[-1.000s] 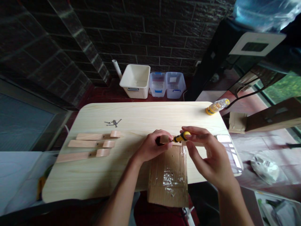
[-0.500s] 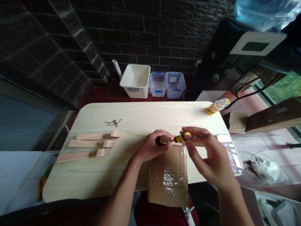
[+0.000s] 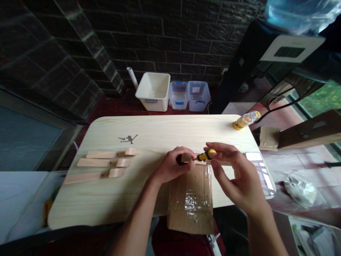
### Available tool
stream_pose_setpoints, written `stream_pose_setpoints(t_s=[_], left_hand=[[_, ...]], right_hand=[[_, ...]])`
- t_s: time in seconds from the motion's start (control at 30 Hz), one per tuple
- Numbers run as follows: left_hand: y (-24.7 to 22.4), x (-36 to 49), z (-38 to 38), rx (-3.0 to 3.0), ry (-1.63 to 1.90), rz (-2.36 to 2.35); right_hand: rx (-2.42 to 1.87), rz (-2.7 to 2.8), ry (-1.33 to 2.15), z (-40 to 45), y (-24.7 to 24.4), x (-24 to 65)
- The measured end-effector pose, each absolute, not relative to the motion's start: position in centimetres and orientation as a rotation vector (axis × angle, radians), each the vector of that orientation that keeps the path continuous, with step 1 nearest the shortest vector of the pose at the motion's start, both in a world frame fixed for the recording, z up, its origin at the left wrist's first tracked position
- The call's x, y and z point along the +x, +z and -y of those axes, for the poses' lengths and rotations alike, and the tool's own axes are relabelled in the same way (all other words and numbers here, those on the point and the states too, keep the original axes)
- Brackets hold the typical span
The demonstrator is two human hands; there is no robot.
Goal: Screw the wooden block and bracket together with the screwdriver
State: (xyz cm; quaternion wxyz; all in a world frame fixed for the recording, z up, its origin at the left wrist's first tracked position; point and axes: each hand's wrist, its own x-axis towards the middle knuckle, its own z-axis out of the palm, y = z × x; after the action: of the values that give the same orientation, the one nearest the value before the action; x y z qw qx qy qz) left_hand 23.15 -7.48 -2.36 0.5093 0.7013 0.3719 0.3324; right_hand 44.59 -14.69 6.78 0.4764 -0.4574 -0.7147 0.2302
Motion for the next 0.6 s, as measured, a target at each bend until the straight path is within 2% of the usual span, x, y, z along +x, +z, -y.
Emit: stream_pose_setpoints(t_s=[0.6], left_hand=[[-1.98,23.22,7.49,1.663,0.790,-0.895]], right_hand=[[-1.118,1.751,0.591,14.78,6.86,44.57]])
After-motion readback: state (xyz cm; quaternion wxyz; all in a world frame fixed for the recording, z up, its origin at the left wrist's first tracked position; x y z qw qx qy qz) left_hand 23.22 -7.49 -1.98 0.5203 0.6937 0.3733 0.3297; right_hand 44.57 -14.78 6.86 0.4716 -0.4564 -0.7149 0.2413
